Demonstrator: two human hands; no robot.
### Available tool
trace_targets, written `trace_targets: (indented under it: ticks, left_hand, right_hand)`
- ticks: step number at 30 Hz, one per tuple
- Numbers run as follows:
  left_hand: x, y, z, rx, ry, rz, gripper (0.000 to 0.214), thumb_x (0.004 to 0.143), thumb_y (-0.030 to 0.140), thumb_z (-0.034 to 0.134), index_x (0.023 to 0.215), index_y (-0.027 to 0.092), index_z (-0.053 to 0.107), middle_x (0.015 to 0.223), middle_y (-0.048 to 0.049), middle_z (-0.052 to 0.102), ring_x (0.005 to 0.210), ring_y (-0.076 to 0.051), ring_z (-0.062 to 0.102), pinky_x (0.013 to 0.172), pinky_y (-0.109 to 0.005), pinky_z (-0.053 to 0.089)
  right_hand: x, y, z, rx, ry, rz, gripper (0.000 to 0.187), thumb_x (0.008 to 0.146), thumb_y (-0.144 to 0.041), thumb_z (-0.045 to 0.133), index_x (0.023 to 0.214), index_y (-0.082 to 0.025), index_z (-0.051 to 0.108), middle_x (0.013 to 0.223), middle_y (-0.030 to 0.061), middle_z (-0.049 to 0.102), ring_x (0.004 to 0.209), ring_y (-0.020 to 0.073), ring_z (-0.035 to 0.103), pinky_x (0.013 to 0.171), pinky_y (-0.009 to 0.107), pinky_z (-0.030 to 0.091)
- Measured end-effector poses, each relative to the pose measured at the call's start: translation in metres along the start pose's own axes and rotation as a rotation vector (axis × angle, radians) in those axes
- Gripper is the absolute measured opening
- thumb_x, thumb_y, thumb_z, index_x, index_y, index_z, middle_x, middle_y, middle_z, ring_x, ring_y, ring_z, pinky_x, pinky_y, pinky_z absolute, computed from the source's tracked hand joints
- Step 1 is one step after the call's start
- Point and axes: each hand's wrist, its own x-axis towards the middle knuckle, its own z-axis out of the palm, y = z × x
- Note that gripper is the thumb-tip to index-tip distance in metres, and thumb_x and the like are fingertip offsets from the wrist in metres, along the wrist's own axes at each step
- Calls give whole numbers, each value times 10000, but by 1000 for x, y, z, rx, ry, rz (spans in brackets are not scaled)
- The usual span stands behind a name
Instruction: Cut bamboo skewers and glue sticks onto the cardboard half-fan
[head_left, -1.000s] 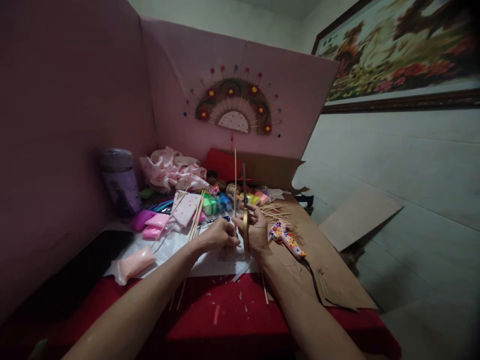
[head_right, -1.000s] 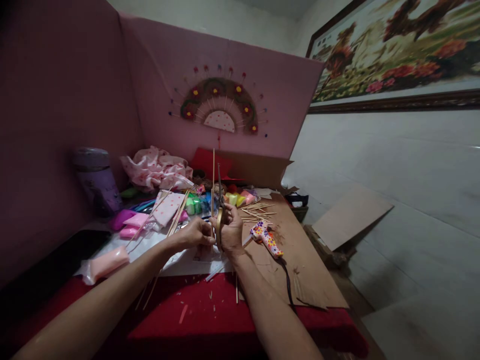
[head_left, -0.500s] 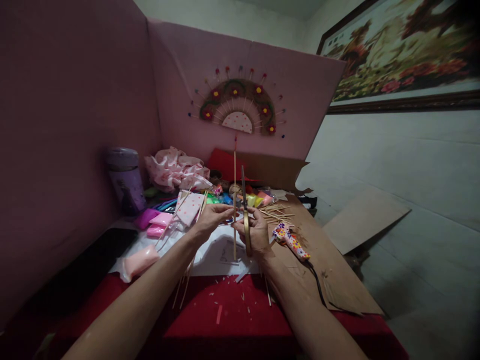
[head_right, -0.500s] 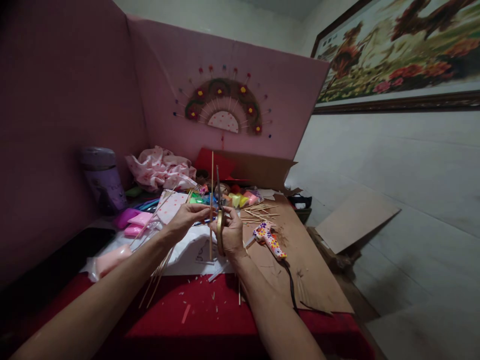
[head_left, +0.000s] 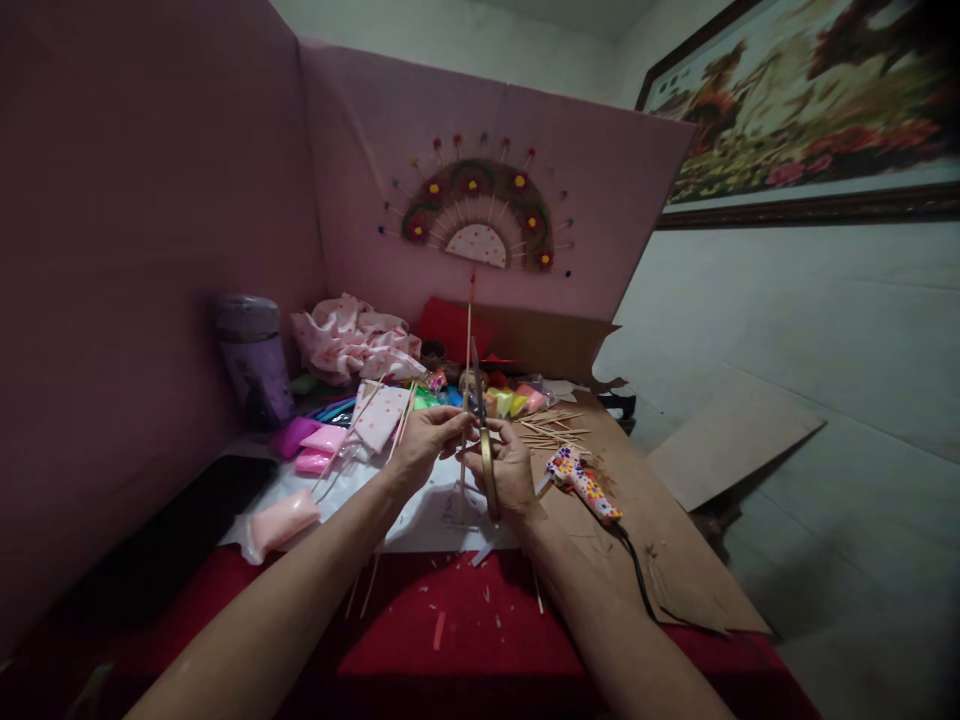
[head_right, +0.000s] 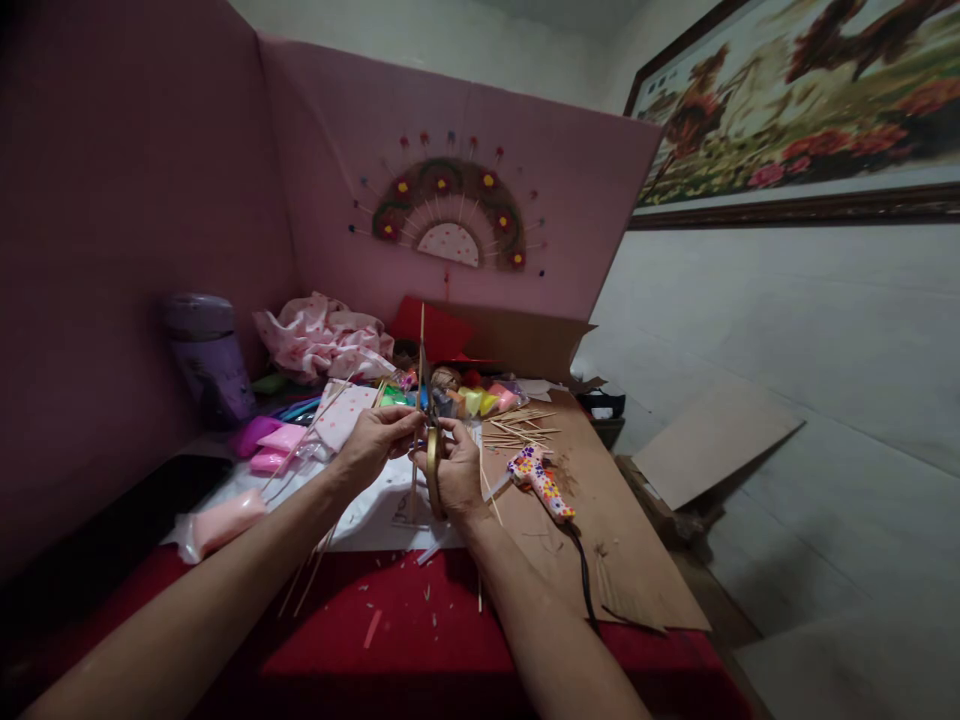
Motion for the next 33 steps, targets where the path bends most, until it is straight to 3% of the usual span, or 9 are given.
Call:
trace_targets:
  ticks: [7,16,21,27,33]
  left_hand:
    - [1,3,-1,31,38,32,278,635,369,738,681,103,671,554,-25,632,383,-42,409,358,-185,247]
    - [5,25,-13,-16,159,5,269,562,326,767,643,97,651,504,-36,640,369,-50,426,382,-185,265]
    - [5,29,-17,-38,158,-14,242,573,300,753,642,97,641,491,-23,628,367,-55,445,384,-186,283]
    - [5,28,-20,-72,121,-45,253,585,304,752,660,93,635,485,-16,616,377,-62,480,387,-174,317]
    - [6,34,-22,-58,137,-49,303,549,322,776,670,96,615,485,-7,608,386,-82,522,413,-191,399]
  right_hand:
    - [-3,-1,1,0,-31,-6,488,578,-291,791,975,-197,523,600,-66,583,357,35,377,343,155,280]
    - [8,7,-6,46,-82,79,509,624,-434,739,995,-209,472,599,-52,611,355,53,418,297,132,281]
    - [13,13,-8,7,-147,145,455,658,-419,698,1001,-211,482,580,-57,598,366,60,429,296,128,276]
    - [10,13,-5,-56,-209,96,540,600,-412,767,1009,-183,499,613,-62,574,378,28,366,337,137,281]
    - [9,10,-8,-57,-143,67,605,585,-478,769,1026,-179,483,621,-49,581,396,39,377,346,146,273]
